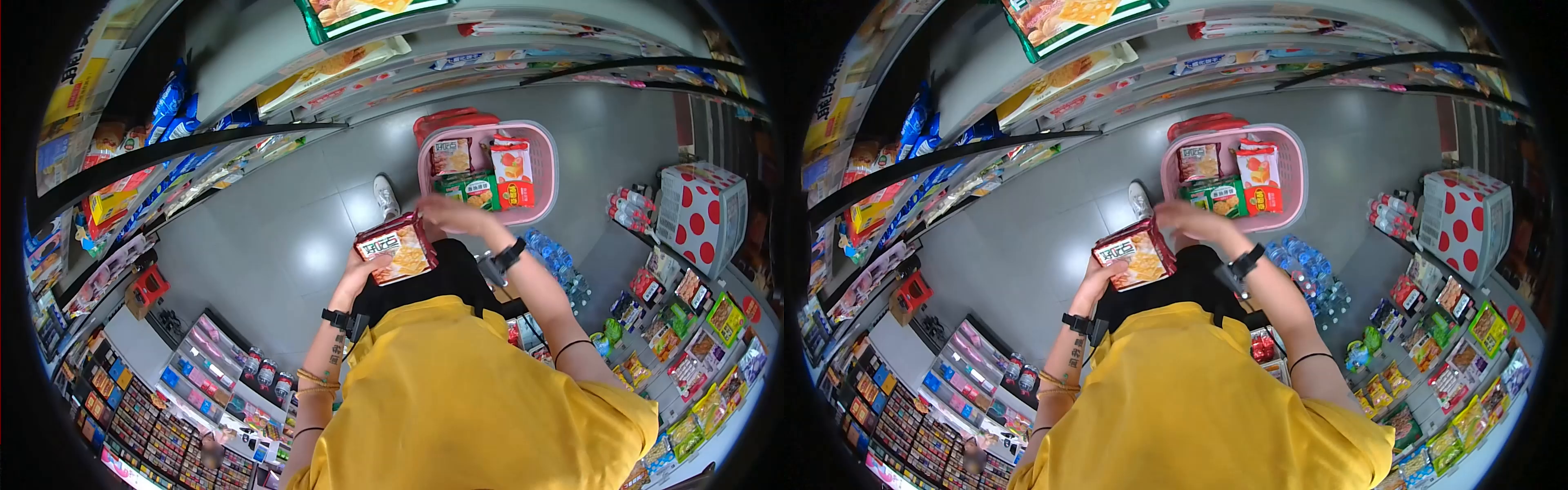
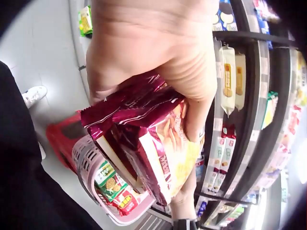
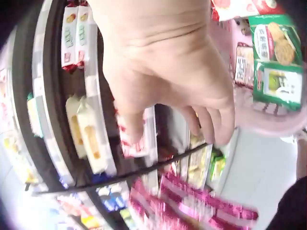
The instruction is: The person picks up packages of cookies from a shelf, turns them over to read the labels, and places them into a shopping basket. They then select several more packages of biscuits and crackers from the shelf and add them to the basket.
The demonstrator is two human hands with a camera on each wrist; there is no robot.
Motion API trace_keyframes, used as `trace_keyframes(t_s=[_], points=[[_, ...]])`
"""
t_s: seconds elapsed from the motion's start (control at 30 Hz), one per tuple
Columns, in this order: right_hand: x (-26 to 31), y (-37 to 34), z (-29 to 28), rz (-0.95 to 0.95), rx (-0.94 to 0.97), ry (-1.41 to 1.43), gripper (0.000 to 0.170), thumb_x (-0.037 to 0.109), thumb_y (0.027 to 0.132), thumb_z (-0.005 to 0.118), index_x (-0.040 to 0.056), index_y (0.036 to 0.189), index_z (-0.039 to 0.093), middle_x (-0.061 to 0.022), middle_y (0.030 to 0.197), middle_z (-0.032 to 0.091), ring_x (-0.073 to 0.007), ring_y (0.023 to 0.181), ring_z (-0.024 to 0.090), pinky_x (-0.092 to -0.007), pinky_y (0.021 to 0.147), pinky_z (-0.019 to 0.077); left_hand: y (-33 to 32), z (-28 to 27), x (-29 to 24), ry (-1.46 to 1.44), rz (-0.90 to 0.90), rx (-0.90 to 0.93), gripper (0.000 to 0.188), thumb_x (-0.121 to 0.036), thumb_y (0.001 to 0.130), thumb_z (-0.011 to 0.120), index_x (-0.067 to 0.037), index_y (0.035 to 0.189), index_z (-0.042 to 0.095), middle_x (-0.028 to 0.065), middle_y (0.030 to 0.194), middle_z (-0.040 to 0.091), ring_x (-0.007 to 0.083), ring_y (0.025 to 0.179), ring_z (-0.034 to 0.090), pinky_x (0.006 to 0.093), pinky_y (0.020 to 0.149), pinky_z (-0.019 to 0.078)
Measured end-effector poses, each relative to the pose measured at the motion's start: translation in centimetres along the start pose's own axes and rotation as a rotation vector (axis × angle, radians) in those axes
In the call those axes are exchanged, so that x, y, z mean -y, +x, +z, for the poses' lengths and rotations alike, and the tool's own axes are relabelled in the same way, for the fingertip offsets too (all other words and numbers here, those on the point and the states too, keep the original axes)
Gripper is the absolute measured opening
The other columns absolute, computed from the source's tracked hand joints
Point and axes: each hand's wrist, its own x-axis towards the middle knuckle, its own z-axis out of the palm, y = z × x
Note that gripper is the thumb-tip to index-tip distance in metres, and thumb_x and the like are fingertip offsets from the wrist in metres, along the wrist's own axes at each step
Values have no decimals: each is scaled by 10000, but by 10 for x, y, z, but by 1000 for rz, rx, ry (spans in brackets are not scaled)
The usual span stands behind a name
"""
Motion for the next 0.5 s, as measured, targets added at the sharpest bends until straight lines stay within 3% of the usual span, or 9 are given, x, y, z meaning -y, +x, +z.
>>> trace_keyframes(t_s=[0.07, 0.17, 0.2, 0.27, 0.3, 0.4, 0.43, 0.47, 0.5], points=[[-17, 29, -63, 154, -224, 263, 377, 198, 959, 561, 70, 1314, 568, -65, 1262, 596, -181, 1152, 565, -367, 972, 483, -3, -9, 7, -125, -14, -88, 449, -29, 774, 777, 4, 1163, 555, 88, 1035, 667, 174, 922, 657, 307, 852, 538], [-79, 87, -142, 185, -379, 51, 319, 226, 918, 617, 32, 1166, 676, -92, 1130, 698, -151, 1011, 636, -365, 867, 507, -20, -37, 32, -286, -122, -99, 393, -11, 802, 694, 26, 1165, 548, 83, 947, 650, 160, 792, 619, 292, 740, 521], [-113, 106, -168, 173, -449, -210, 364, 230, 900, 630, 19, 1197, 643, -113, 1124, 690, -181, 994, 637, -374, 857, 511, -27, -49, 48, -338, -164, -85, 377, -6, 818, 655, 32, 1175, 541, 79, 914, 641, 149, 738, 597, 281, 684, 511], [-178, 142, -218, 223, -615, -753, 472, 238, 864, 657, -6, 1260, 577, -155, 1112, 674, -240, 959, 640, -391, 835, 519, -36, -53, 73, -358, -116, -219, 457, -24, 806, 687, 27, 1224, 510, 85, 997, 654, 170, 850, 635, 306, 766, 539], [-119, 126, -191, 181, -516, -578, 467, 196, 859, 648, -1, 1272, 554, -165, 1120, 660, -259, 954, 644, -409, 820, 536, -43, -51, 75, -351, -143, -251, 529, -37, 797, 719, 18, 1267, 482, 87, 1072, 647, 182, 947, 639, 325, 837, 539], [-177, 154, -228, 496, -574, -114, 394, 187, 852, 634, 137, 1241, 596, -114, 1081, 673, -304, 954, 655, -525, 719, 525, -59, -36, 73, -414, -89, -298, 603, -40, 797, 746, 11, 1320, 450, 106, 1179, 631, 198, 1062, 624, 340, 901, 525], [-139, 149, -208, 805, -572, -39, 362, 246, 840, 650, 186, 1196, 615, -92, 1042, 684, -280, 924, 659, -537, 710, 496, -62, -38, 85, -452, -85, -285, 621, -37, 802, 746, 9, 1338, 436, 113, 1213, 624, 202, 1090, 617, 341, 916, 521], [-154, 151, -216, 799, -508, -95, 426, 330, 894, 593, 209, 1290, 496, -107, 1149, 641, -291, 984, 637, -503, 728, 512, -65, -37, 95, -487, -69, -326, 582, -35, 808, 747, 10, 1320, 475, 115, 1210, 637, 200, 1093, 624, 343, 938, 513], [-162, 161, -226, 911, -464, -129, 398, 336, 883, 601, 203, 1254, 541, -90, 1158, 645, -294, 1017, 624, -548, 785, 481, -66, -37, 98, -510, -65, -267, 507, -38, 813, 748, 13, 1269, 532, 106, 1166, 658, 195, 1065, 638, 343, 953, 506]])
